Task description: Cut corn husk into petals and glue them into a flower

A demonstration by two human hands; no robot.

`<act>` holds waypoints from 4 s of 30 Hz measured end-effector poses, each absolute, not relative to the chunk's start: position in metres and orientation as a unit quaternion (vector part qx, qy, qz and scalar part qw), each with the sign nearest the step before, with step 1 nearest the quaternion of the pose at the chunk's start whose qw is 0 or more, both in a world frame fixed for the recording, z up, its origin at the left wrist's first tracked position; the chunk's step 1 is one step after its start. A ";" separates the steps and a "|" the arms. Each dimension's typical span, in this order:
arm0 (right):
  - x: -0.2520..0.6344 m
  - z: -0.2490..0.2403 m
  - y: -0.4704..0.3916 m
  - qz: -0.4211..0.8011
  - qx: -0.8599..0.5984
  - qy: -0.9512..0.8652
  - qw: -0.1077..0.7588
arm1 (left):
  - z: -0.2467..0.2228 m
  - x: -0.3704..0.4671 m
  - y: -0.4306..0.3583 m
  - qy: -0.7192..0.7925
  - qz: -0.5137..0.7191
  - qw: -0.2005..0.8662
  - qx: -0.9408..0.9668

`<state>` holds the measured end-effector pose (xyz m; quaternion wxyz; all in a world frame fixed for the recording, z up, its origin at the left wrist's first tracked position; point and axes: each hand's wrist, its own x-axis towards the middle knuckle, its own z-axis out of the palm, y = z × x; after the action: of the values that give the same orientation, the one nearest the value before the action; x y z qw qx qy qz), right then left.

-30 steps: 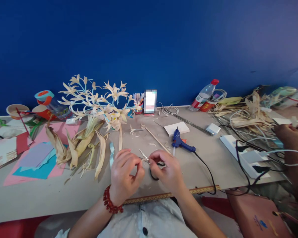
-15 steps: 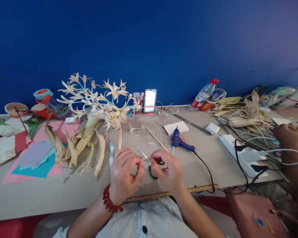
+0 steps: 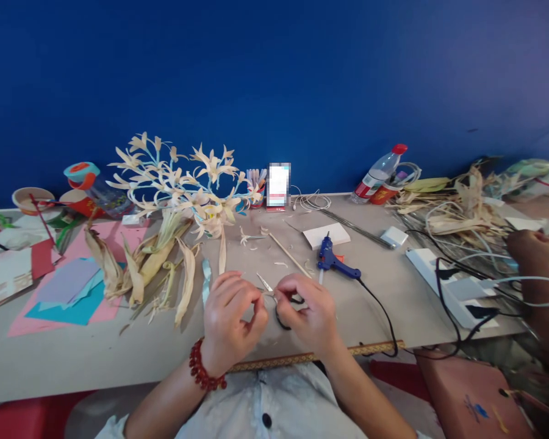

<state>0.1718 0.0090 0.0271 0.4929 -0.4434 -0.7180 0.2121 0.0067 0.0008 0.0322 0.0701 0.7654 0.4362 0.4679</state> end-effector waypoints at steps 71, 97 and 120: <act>0.171 0.012 0.006 0.744 -0.354 -0.388 0.414 | 0.016 -0.003 0.008 0.368 0.420 0.547 0.623; 0.172 0.005 0.007 0.751 -0.314 -0.324 0.482 | 0.003 -0.006 0.004 0.313 0.477 0.649 0.503; 0.183 0.009 0.012 0.722 -0.321 -0.424 0.443 | 0.000 -0.011 0.009 0.281 0.462 0.635 0.551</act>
<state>0.1835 0.0121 0.0091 0.4425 -0.3207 -0.4243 0.7220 -0.0105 0.0088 0.0001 0.6352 0.5514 0.2808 0.4621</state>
